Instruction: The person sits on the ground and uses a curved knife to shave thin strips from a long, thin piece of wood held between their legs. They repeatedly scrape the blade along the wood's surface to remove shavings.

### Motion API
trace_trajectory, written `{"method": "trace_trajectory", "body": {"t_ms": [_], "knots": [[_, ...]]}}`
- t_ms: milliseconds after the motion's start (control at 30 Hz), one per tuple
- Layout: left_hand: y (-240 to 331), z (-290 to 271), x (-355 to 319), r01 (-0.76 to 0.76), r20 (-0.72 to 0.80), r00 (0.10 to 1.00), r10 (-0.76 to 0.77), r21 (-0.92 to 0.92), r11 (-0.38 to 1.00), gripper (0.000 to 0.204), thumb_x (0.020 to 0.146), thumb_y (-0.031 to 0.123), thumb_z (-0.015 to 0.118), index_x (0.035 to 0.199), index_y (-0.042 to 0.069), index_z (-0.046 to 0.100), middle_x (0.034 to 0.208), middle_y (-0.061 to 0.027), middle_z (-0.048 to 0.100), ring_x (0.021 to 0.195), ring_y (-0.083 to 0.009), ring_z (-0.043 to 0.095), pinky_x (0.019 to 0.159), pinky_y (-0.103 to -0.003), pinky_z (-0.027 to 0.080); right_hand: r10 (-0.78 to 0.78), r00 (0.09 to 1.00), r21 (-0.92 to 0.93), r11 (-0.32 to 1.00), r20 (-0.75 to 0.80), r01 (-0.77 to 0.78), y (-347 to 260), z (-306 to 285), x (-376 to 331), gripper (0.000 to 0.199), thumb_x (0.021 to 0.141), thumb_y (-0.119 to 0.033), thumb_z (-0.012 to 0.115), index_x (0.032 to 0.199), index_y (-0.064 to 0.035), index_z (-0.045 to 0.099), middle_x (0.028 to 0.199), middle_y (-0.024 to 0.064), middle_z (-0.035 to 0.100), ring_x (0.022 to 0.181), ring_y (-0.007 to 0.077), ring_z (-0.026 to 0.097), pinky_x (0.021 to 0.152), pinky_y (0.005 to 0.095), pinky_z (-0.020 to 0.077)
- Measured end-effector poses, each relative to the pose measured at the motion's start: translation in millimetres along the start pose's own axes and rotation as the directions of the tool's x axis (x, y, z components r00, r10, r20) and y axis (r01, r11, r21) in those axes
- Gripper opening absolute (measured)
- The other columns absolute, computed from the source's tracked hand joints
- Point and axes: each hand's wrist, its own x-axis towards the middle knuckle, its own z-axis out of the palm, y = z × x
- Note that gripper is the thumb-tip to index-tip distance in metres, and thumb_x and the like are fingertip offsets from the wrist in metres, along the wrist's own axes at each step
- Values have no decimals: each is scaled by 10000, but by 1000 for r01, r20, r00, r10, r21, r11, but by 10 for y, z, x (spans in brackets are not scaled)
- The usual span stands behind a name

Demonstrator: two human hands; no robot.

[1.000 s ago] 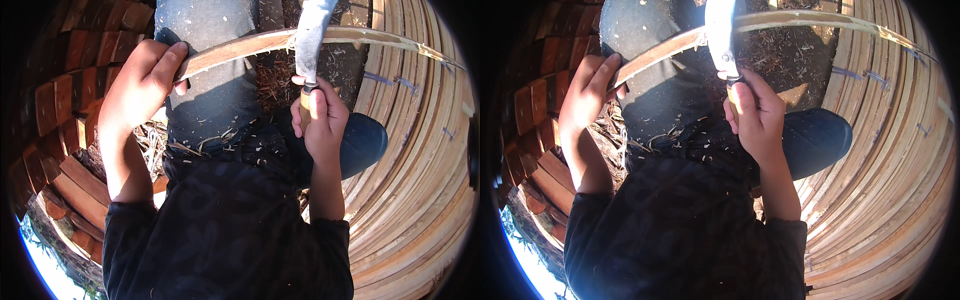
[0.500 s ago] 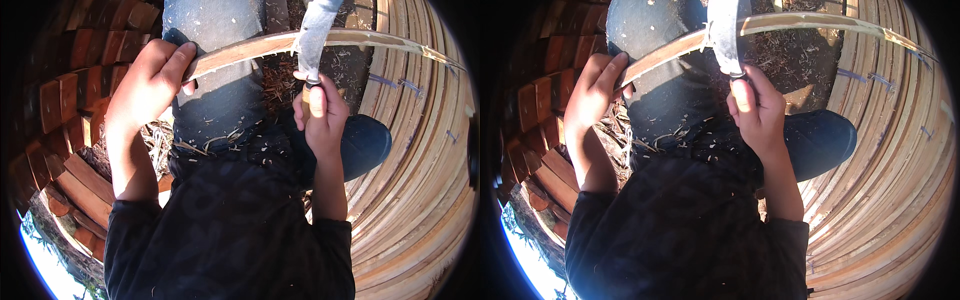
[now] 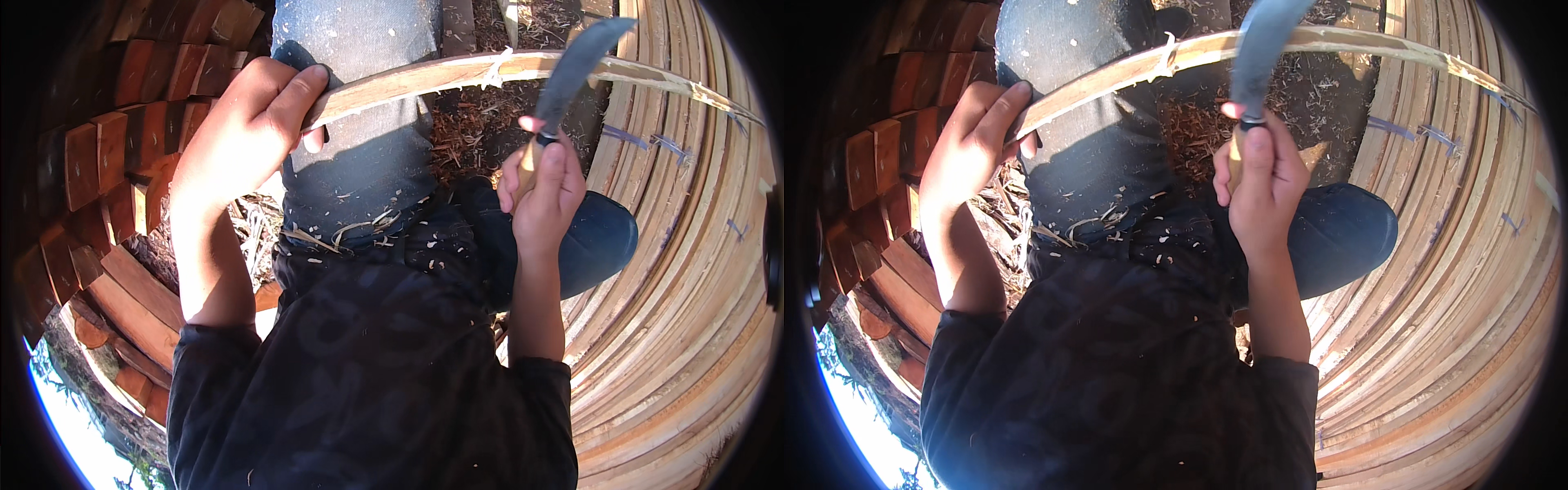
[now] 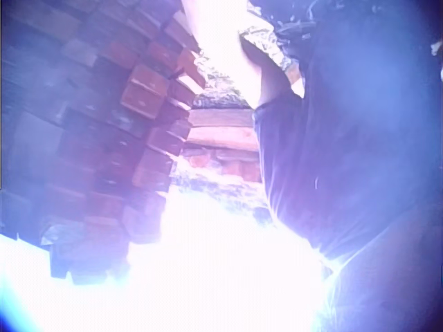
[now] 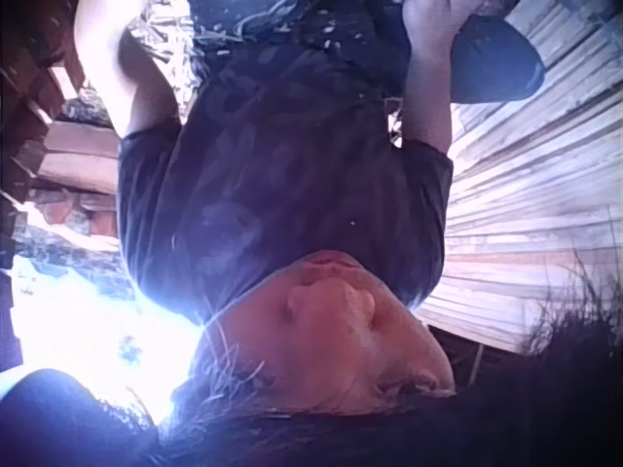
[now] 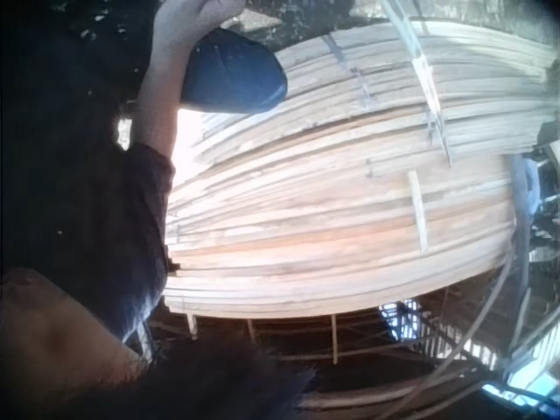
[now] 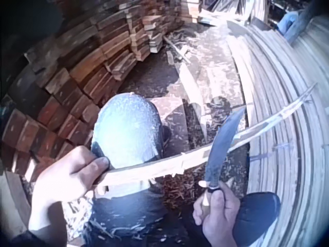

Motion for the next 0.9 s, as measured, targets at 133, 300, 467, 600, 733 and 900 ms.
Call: {"method": "trace_trajectory", "body": {"t_ms": [133, 300, 467, 600, 733, 900], "knots": [[73, -64, 18, 143, 107, 984, -145, 28, 989, 396, 937, 215, 463, 685, -29, 648, 496, -89, 529, 492, -146, 500, 523, -296, 404, 29, 963, -243, 969, 268, 38, 4, -116, -35, 392, 990, -302, 394, 1142, 33, 530, 549, 51, 472, 404, 65, 398, 378, 192, 308], [110, -71, -20, 148, 139, 979, -153, 40, 988, 309, 954, 215, 446, 824, -26, 589, 599, -70, 581, 508, -100, 484, 523, -242, 393, 87, 952, -236, 972, 294, -16, 13, -70, -106, 388, 1001, -276, 355, 1160, 37, 520, 561, 56, 465, 396, 69, 383, 380, 191, 309], [49, -92, 14, 126, 153, 979, -133, 57, 990, 270, 960, 189, 440, 877, -31, 572, 627, -67, 599, 500, -83, 474, 514, -229, 390, 0, 1000, 257, 966, 14, -3, -2, -92, -9, 290, 970, -172, 454, 1139, 52, 525, 609, 32, 488, 479, 57, 436, 413, 196, 335], [127, -58, -8, 122, 108, 987, -122, -1, 992, 436, 940, 264, 455, 655, 0, 653, 531, -91, 559, 524, -158, 527, 550, -307, 412, -68, 938, -276, 946, 340, 168, 169, -40, -163, 356, 1000, -270, 367, 1148, 20, 512, 607, 67, 494, 408, 62, 395, 386, 195, 322], [89, -139, 68, 126, 239, 959, -154, 131, 983, 281, 959, 205, 455, 875, -28, 587, 621, -63, 595, 516, -86, 490, 521, -237, 391, 13, 993, 3, 1000, 118, -14, 108, -50, -70, 407, 1010, -315, 305, 1122, 22, 503, 557, 60, 454, 383, 86, 376, 375, 202, 320], [78, -117, 14, 158, 171, 971, -167, 63, 985, 294, 953, 209, 470, 834, -25, 603, 618, -53, 593, 532, -97, 492, 532, -247, 389, 11, 980, 149, 988, 196, -41, 102, -22, -70, 311, 983, -201, 420, 1096, 62, 540, 579, 13, 432, 428, 64, 402, 395, 197, 323]]}}
